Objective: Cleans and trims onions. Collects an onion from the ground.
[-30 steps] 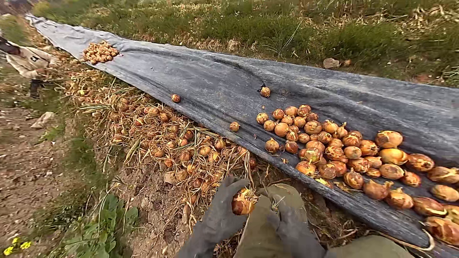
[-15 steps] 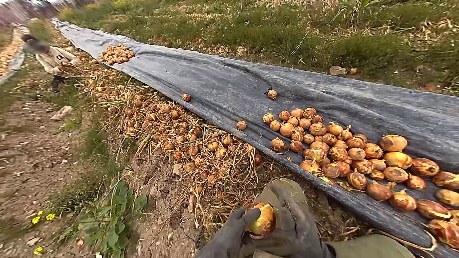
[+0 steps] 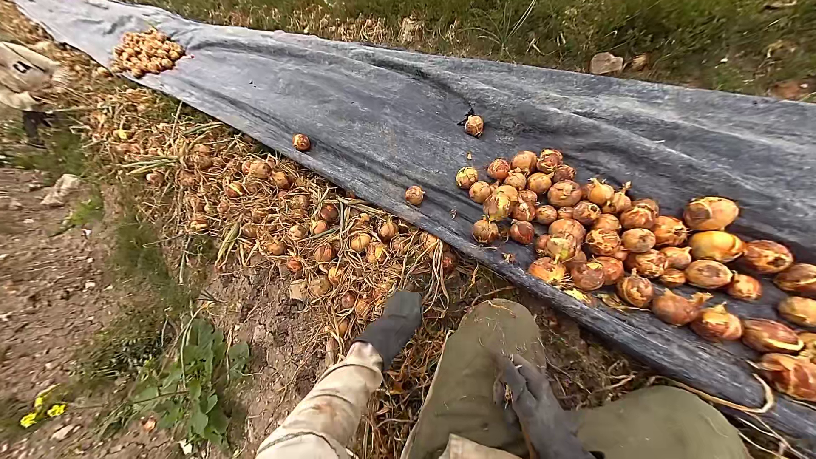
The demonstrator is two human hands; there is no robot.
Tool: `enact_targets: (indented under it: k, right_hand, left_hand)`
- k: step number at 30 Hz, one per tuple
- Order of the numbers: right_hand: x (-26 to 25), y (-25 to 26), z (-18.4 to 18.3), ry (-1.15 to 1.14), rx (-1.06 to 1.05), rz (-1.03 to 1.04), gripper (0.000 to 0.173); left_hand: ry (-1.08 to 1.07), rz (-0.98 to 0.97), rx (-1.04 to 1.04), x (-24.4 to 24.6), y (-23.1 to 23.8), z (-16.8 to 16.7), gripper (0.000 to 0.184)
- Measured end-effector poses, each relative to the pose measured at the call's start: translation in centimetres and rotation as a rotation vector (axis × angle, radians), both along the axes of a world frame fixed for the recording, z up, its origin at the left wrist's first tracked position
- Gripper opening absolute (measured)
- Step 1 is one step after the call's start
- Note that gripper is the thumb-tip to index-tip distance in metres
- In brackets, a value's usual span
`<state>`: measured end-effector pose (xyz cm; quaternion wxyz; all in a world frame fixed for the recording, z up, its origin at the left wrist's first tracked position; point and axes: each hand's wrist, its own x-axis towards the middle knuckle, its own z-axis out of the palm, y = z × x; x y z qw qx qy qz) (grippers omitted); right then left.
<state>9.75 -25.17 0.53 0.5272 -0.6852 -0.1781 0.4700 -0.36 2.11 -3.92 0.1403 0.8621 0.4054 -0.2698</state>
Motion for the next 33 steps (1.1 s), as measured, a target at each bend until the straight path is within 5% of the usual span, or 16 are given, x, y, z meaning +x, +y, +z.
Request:
enact_targets:
  k: [2,6,13,16,19,22,25,28,31,33]
  right_hand:
    - [0.0,0.2,0.0,-0.012,-0.016,0.045,0.047]
    - [0.6,0.7,0.4,0.009,-0.052,0.067,0.047]
    - [0.1,0.3,0.3,-0.110,-0.116,0.247,0.046]
    - [-0.1,0.1,1.3,-0.324,-0.026,0.244,0.046]
    - [0.4,0.8,2.7,-0.492,0.034,0.285,0.047]
    - [0.3,2.9,3.9,-0.559,0.012,0.371,0.053]
    - [-0.8,4.9,5.5,-0.362,0.102,0.408,0.056]
    - [-3.0,5.5,6.6,-0.152,0.368,0.323,0.058]
    - [-5.1,5.4,7.6,-0.079,0.406,0.120,0.053]
    - [-5.2,5.5,6.6,-0.191,0.436,0.106,0.048]
  left_hand:
    - [0.224,-0.024,0.038,0.3,-0.4,-0.9,0.028]
    - [0.346,0.073,0.066,-0.2,-0.6,-2.1,0.036]
    - [0.139,-0.055,0.057,-4.4,0.0,-1.0,0.068]
    - [-0.194,0.240,-0.092,-6.7,0.2,2.0,0.092]
    - [-0.780,0.435,-0.230,-9.2,-1.6,5.7,0.102]
    - [-1.242,0.338,-0.376,-10.6,-4.2,10.2,0.097]
    - [-1.433,0.220,-0.448,-10.6,-7.0,13.6,0.085]
    - [-1.340,0.115,-0.423,-10.5,-8.9,15.1,0.071]
    - [-1.025,0.033,-0.269,-10.6,-9.9,16.7,0.084]
    - [-0.813,0.063,-0.354,-10.9,-10.2,18.2,0.097]
